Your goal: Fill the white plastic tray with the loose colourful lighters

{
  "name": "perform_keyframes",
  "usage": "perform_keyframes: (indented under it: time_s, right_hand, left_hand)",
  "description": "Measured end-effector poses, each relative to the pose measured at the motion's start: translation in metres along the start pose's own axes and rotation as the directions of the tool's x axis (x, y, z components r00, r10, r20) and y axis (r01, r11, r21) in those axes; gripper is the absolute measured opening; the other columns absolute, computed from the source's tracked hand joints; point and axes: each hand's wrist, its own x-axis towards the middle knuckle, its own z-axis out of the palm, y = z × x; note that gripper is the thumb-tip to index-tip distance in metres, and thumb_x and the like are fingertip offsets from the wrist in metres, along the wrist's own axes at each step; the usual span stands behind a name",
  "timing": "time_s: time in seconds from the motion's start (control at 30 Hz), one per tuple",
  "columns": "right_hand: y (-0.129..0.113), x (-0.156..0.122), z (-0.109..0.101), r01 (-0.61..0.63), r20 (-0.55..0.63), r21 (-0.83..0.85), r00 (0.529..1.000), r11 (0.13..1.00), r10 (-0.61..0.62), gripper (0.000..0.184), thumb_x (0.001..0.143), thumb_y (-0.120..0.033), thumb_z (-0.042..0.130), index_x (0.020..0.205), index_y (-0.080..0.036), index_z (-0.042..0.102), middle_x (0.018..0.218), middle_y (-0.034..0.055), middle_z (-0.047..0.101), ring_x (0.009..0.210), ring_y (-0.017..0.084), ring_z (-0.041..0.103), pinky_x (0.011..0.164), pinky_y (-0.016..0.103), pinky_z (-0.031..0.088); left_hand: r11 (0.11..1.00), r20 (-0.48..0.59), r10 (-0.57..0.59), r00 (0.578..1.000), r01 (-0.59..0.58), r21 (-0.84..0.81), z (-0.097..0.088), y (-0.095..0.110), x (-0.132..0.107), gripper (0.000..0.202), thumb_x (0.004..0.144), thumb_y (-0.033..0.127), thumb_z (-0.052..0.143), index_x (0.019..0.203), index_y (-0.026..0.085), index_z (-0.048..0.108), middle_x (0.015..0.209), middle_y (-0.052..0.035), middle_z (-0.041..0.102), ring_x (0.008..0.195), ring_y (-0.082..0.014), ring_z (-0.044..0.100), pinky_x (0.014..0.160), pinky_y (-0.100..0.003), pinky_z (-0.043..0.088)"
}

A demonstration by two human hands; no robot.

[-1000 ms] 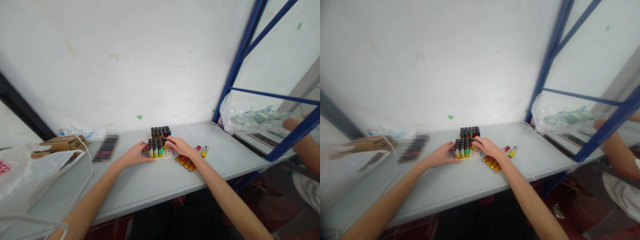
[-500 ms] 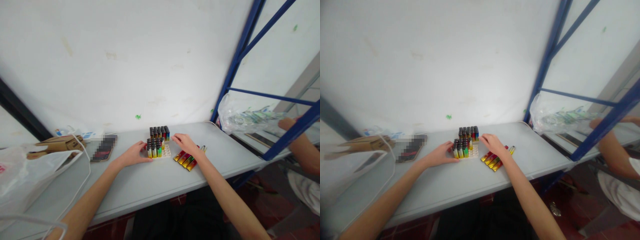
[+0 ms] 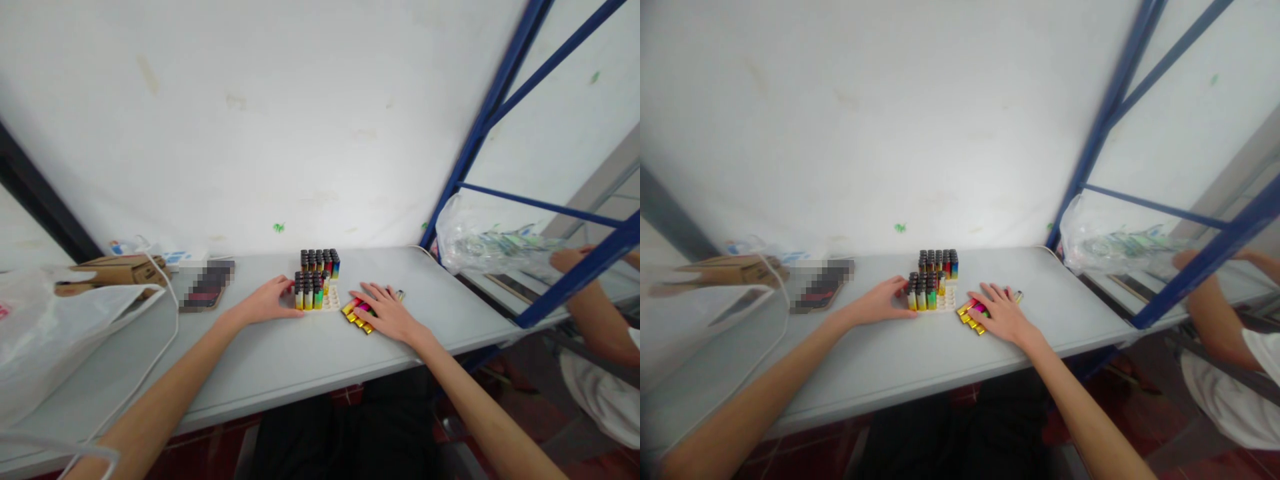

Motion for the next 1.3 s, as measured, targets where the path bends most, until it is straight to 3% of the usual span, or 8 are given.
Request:
perform_keyframes:
  time_s: [0.33,0.47,0.6,0.7,0.87,0.97,1.17,1.3]
  right_hand:
    - [0.012,0.039,0.002,-0.003,-0.018,-0.001,1.0,1.0,0.003,0.059,0.102,-0.064,0.035,0.149,-0.034,0.052,0.159,0.0136,0.043,0.146,0.036,0.038,0.118,0.064,0.021]
    - [0.014,0.038,-0.001,0.018,-0.131,0.077,0.991,0.997,-0.008,0.053,0.107,-0.052,0.025,0.15,-0.033,0.05,0.156,0.0104,0.046,0.146,0.03,0.038,0.12,0.062,0.018]
    - [0.032,0.037,-0.011,-0.003,-0.439,0.198,0.894,0.98,0.092,0.051,0.108,-0.04,0.021,0.137,-0.023,0.059,0.138,0.0132,0.059,0.134,0.026,0.049,0.118,0.053,0.029]
    - [0.055,0.037,-0.011,-0.133,-0.525,0.198,0.822,0.971,0.22,0.043,0.105,-0.037,0.031,0.114,-0.017,0.068,0.114,0.0166,0.065,0.114,0.029,0.057,0.106,0.046,0.042]
    - [0.081,0.032,0.002,-0.432,-0.52,0.127,0.738,0.893,0.431,0.038,0.102,-0.031,0.034,0.107,-0.014,0.068,0.103,0.0181,0.065,0.103,0.03,0.058,0.097,0.043,0.043]
    - [0.083,0.031,0.007,-0.526,-0.469,0.084,0.729,0.847,0.499,0.039,0.103,-0.032,0.032,0.108,-0.013,0.066,0.101,0.019,0.066,0.1,0.03,0.06,0.092,0.041,0.043]
    - [0.078,0.029,0.01,-0.541,-0.381,0.058,0.765,0.839,0.519,0.038,0.104,-0.039,0.038,0.11,-0.015,0.067,0.102,0.0185,0.068,0.101,0.03,0.062,0.09,0.04,0.045]
    - [0.078,0.028,0.012,-0.508,-0.384,0.071,0.78,0.858,0.493,0.047,0.095,-0.058,0.053,0.109,-0.016,0.068,0.103,0.0173,0.069,0.106,0.031,0.061,0.093,0.041,0.046]
  left_hand:
    - [1.0,0.001,0.005,1.0,-0.005,-0.009,-0.002,0.002,0.001,0.065,0.067,0.075,0.073,0.102,0.02,0.069,0.1,-0.0069,0.063,0.089,-0.0269,0.062,0.081,-0.037,0.051]
    - [1.0,0.022,0.003,1.0,-0.004,0.004,-0.003,0.003,0.001,0.063,0.068,0.073,0.073,0.1,0.02,0.068,0.101,-0.0075,0.063,0.091,-0.027,0.063,0.082,-0.037,0.051]
    - [1.0,0.011,0.002,1.0,-0.002,0.001,-0.003,0.001,0.002,0.061,0.067,0.072,0.074,0.098,0.02,0.069,0.1,-0.0073,0.063,0.088,-0.0266,0.063,0.081,-0.036,0.052]
    - [1.0,-0.001,0.0,1.0,0.0,-0.006,-0.002,0.0,0.002,0.061,0.066,0.073,0.074,0.098,0.02,0.069,0.099,-0.007,0.064,0.087,-0.0263,0.063,0.081,-0.037,0.052]
    - [1.0,0.009,0.002,1.0,-0.002,0.018,-0.001,-0.001,0.003,0.062,0.067,0.074,0.073,0.097,0.02,0.068,0.099,-0.0071,0.064,0.087,-0.0263,0.063,0.082,-0.036,0.052]
    - [1.0,0.003,0.008,1.0,-0.008,0.015,-0.001,-0.003,0.003,0.063,0.067,0.075,0.073,0.098,0.02,0.068,0.099,-0.0067,0.064,0.086,-0.026,0.063,0.08,-0.036,0.052]
    - [1.0,-0.002,0.009,1.0,-0.009,0.009,-0.001,-0.002,0.002,0.06,0.068,0.072,0.074,0.098,0.02,0.068,0.099,-0.0069,0.064,0.085,-0.0256,0.063,0.079,-0.036,0.052]
    - [1.0,-0.008,0.002,1.0,-0.002,-0.008,-0.002,0.0,0.002,0.06,0.066,0.072,0.075,0.097,0.02,0.069,0.097,-0.0067,0.064,0.084,-0.0259,0.063,0.078,-0.036,0.052]
